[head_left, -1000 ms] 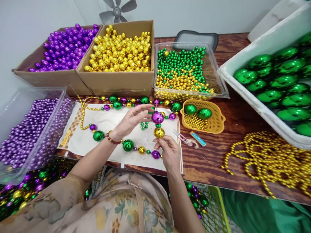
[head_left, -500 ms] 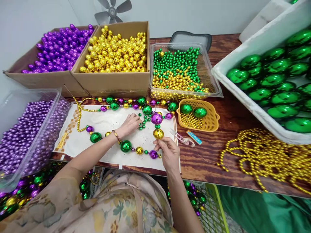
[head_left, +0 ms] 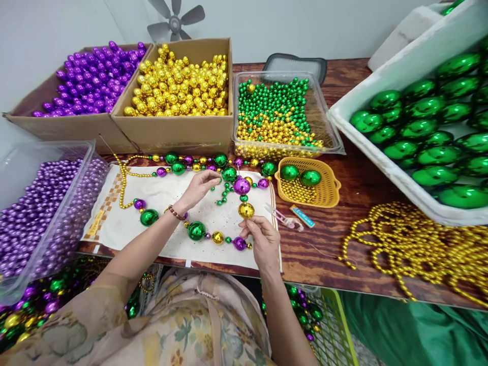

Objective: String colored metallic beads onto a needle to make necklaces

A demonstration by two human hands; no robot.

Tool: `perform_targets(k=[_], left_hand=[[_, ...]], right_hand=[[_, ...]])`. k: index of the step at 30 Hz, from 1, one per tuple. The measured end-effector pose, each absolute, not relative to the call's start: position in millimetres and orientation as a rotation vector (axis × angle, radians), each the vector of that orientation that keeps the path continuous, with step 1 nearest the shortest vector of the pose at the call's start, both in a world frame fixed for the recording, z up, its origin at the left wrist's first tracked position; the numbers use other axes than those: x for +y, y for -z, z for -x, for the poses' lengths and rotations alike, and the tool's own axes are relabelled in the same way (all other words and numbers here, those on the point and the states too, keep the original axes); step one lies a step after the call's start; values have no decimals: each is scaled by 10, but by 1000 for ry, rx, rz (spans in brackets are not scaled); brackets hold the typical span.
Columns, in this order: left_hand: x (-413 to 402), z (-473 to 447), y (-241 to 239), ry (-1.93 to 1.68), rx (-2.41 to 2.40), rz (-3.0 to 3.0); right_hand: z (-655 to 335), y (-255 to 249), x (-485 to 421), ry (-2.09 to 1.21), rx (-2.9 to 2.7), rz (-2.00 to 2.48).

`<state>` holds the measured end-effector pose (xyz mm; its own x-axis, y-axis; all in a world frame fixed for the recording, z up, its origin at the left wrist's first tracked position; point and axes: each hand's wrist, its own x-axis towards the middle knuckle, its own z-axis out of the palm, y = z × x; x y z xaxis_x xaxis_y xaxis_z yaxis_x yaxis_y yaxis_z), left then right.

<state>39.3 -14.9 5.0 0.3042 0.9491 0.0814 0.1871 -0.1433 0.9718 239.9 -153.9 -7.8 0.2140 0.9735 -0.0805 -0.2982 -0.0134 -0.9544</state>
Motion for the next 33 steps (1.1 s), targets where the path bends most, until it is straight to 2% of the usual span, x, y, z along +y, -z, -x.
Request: perform_targets(k=[4,11,16,21,28,31,33], left_hand=[[-108,-303,27,-876,1344,-1941],[-35,-256,253,-361,1607,-2429],[-23,-288,250,-352,1598,-2460],[-34,-420,9,-641,1476,-2394],[345,-1095,-646,-1031,1088,-2348],[904,-1470,-855,-973,1093,-2478],[1316,-1692,-915,-709,1283,-2590]], right_hand=[[-2414,84,-1553,-1181,-798,1108],[-2484,115,-1589,-1162,-776,1072],[-2554,145,-1580,-1128,-731,1097],[-2584,134,-1565,-1101,-748,1109],[-2589,131,-1627,-1134,-812,1116],[-2604,94,-1649,-1153,-838,1122],[-2623,56,-1649,-1154,-836,1113]])
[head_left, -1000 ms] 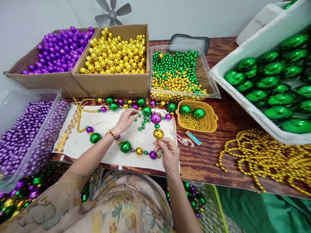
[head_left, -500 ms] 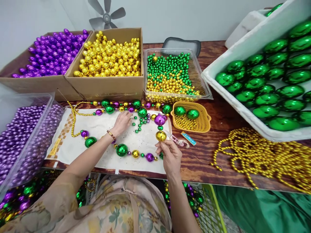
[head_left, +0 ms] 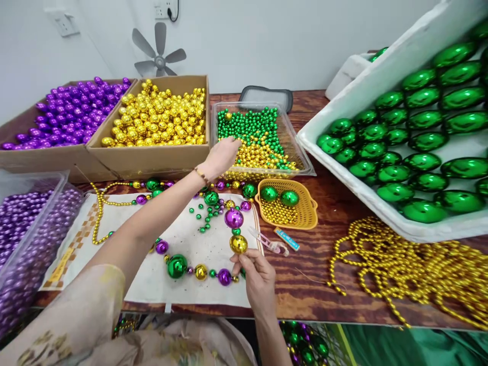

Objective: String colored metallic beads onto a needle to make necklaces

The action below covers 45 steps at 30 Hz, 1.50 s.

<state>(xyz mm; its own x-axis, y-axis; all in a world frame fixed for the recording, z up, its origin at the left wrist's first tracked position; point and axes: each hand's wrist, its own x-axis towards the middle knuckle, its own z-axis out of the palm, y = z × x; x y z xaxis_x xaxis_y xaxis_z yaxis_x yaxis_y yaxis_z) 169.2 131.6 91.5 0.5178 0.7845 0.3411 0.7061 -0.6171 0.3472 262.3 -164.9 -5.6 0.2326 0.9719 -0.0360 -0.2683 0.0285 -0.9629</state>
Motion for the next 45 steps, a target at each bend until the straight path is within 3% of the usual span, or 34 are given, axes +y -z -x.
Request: perform_targets(k=[4,9,14,19,23,26,30,45], left_hand=[[1889,-1959,-851,-108,1527,-2652],[2076,-1964,-629,-29,1493,-2684],[2097,-1920,-583,-108,1448,-2664],[1870,-1886,-879,-356,1385,-2625],[1270,-1626,-1122,-796,921,-1926],[704,-1345,-1159,-805,644,-1266],[168,-1092,-1087,-834,576,-892],[-108,-1045,-1012,-904,560,-797]], right_hand=[[-2687,0,-1639,-1163,-837,1111],[-2780,25,-1643,-1173,-830,1112],[-2832,99,-1668,-1139,-755,1115],[-2829,115,-1651,-1110,-721,1113],[-2776,46,-1588,-1062,-756,1115],[-2722,-30,-1568,-1028,-794,1120],[-2670,-131,-1599,-1008,-856,1142],[-2626,-236,-1686,-1012,-891,1181]])
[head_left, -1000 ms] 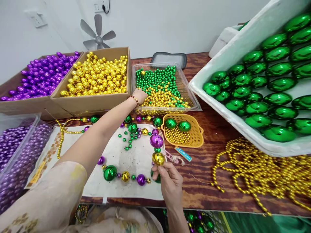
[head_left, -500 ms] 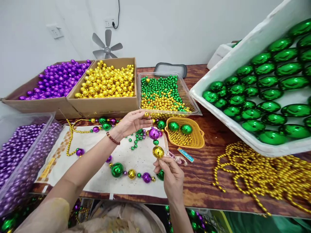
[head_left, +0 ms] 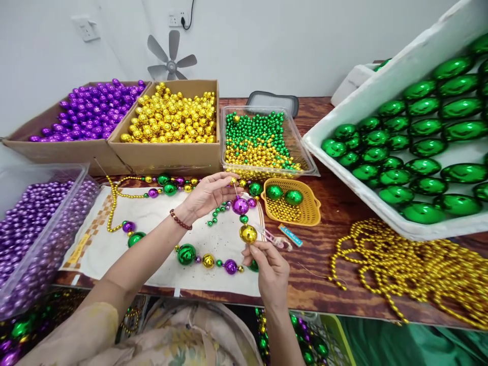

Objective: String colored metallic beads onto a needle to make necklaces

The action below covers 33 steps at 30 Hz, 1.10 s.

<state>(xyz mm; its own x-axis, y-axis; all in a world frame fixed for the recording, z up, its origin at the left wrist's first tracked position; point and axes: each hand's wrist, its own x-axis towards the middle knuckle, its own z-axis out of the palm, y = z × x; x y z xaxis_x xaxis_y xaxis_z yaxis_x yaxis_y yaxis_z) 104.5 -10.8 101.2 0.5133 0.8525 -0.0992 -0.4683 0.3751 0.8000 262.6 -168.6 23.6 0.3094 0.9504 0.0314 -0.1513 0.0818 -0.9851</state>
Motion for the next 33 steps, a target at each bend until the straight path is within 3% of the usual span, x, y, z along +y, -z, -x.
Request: perform_targets(k=[17,27,33], left_hand=[[-239,-1023,-979,-992,628,-921],[-334,-1618,-747,-1284,697,-700],[-209,-1683,-480,-1074,670,-1041]], right_hand=[[-2630,-251,-1615,-1033,-934,1219],[-2623,-179,-1370,-1046,-1169,1355],[-3015,-406,-1004,-920,-1083,1405]])
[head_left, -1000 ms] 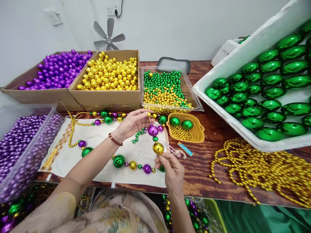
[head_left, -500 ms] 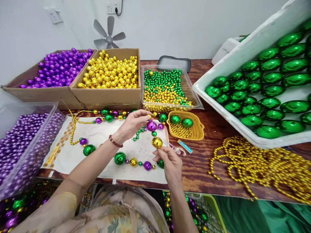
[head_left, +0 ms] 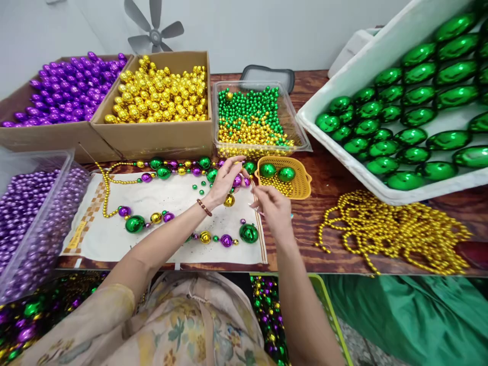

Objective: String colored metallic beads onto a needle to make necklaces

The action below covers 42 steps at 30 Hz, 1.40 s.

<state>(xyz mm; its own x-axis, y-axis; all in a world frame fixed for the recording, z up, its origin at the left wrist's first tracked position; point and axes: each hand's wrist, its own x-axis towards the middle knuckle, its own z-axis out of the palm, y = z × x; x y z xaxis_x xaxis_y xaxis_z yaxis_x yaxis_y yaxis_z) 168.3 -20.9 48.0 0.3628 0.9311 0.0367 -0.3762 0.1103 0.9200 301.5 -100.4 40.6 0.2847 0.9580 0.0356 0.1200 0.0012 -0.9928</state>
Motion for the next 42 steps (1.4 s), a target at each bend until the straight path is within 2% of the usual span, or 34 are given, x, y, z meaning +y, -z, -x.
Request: perform_targets(k=[5,10,19,26,33,42], left_hand=[[-272,-1659,-308,-892,619,-1289],[-328,-1642,-237,-819,621,-1316],[-356,-1701,-113,-718,686,-1389],[-293,-1689,-97,-664,735,-1329],[-297,-1618,-227,-587,709,-1439],[-295,-1610,-177,-649,677,-1625]], right_hand=[[-3163,-538,-625,-1071,-1116,1202],[-3123,-396,-599,-1186,-1088,1125],[-3351,-283,-348,-721,-789,1213],[-3249,-154,-535,-1104,-936,1205],[-3396,-313,-551,-1085,-755,1178],[-3315,-416,-756,-1194,-872,1133]])
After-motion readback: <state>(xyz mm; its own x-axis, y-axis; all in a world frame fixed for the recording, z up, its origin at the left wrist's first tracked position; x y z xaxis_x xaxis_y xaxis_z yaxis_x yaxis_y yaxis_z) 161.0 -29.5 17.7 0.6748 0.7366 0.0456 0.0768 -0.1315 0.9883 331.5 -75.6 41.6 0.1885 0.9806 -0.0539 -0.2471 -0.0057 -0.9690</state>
